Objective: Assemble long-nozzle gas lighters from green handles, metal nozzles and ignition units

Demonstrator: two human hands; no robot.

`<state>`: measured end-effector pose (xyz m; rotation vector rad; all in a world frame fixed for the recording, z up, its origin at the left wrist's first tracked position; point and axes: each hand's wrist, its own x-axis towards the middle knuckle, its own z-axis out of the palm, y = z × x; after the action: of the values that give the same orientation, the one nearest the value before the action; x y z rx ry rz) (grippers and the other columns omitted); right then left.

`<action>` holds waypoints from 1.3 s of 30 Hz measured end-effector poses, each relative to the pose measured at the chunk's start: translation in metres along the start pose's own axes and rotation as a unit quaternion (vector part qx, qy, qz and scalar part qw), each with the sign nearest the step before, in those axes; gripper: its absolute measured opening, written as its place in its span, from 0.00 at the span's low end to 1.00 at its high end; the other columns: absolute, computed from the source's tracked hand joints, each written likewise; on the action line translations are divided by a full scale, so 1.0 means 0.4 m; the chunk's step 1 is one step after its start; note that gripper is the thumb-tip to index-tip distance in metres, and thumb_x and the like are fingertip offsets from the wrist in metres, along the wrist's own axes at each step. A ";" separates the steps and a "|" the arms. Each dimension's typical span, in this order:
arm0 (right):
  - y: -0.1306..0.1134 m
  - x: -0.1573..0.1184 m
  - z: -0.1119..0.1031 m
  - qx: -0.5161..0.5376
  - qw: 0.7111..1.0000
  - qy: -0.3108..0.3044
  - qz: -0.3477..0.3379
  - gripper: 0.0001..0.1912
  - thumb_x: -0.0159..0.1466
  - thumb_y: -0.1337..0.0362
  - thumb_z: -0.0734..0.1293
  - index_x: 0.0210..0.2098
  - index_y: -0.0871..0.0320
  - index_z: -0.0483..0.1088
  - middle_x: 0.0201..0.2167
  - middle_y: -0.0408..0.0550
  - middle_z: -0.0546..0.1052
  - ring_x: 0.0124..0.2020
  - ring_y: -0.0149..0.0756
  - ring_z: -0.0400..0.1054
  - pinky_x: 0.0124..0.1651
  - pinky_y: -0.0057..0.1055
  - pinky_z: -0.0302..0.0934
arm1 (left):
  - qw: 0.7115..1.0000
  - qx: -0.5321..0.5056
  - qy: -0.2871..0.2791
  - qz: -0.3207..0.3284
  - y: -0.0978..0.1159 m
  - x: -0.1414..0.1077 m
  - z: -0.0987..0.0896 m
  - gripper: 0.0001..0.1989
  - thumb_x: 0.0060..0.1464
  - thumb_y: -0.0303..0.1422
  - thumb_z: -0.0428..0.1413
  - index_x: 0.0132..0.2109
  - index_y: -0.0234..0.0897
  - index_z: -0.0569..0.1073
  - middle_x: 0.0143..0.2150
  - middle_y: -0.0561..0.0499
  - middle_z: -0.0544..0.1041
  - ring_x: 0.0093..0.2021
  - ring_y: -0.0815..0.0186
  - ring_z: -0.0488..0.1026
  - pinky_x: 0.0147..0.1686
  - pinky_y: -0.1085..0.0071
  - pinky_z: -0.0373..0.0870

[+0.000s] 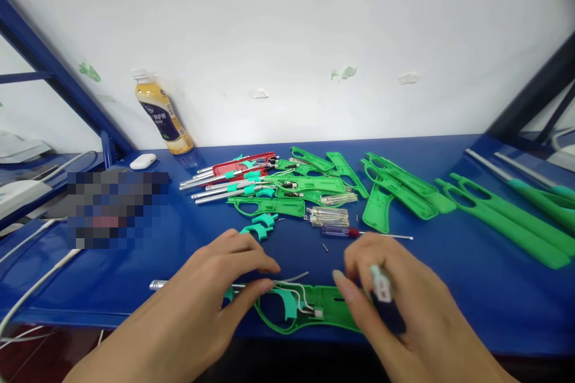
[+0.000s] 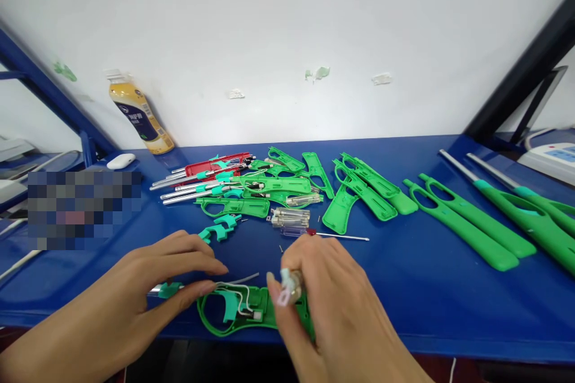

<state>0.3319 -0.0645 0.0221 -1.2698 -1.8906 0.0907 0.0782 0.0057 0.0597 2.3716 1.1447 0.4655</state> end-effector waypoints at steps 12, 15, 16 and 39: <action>-0.023 0.033 0.055 0.073 0.987 -0.139 -0.038 0.10 0.74 0.76 0.59 0.44 0.53 0.64 0.41 0.42 0.79 0.42 0.36 0.73 0.45 0.38 0.66 | 0.998 0.001 -0.054 -0.028 0.004 0.002 0.001 0.10 0.72 0.30 0.54 0.46 0.51 0.78 0.46 0.58 0.77 0.47 0.66 0.74 0.49 0.70 0.65; -0.022 0.030 0.057 0.071 0.987 -0.144 -0.033 0.10 0.74 0.76 0.59 0.43 0.53 0.63 0.41 0.42 0.78 0.41 0.37 0.72 0.44 0.39 0.66 | 0.999 0.009 -0.045 -0.028 0.007 -0.001 -0.001 0.09 0.71 0.30 0.54 0.44 0.49 0.77 0.44 0.57 0.77 0.44 0.65 0.74 0.46 0.70 0.65; -0.023 0.029 0.057 0.071 0.986 -0.145 -0.031 0.10 0.74 0.76 0.59 0.42 0.53 0.63 0.41 0.43 0.78 0.41 0.37 0.72 0.44 0.39 0.65 | 0.998 0.013 -0.046 -0.028 0.008 -0.002 -0.002 0.09 0.71 0.30 0.53 0.43 0.48 0.77 0.44 0.57 0.77 0.43 0.65 0.74 0.44 0.69 0.65; -0.012 0.018 0.064 0.060 0.984 -0.164 -0.033 0.16 0.71 0.80 0.55 0.43 0.53 0.64 0.40 0.45 0.78 0.39 0.38 0.72 0.41 0.37 0.65 | 0.964 0.258 -0.021 0.052 0.004 -0.056 0.035 0.22 0.68 0.21 0.42 0.46 0.43 0.79 0.47 0.46 0.80 0.45 0.53 0.78 0.43 0.59 0.76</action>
<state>0.3105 -0.0518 0.0120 -1.1633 -2.1679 0.3935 0.0725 -0.0166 0.0468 2.8800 1.2437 0.1563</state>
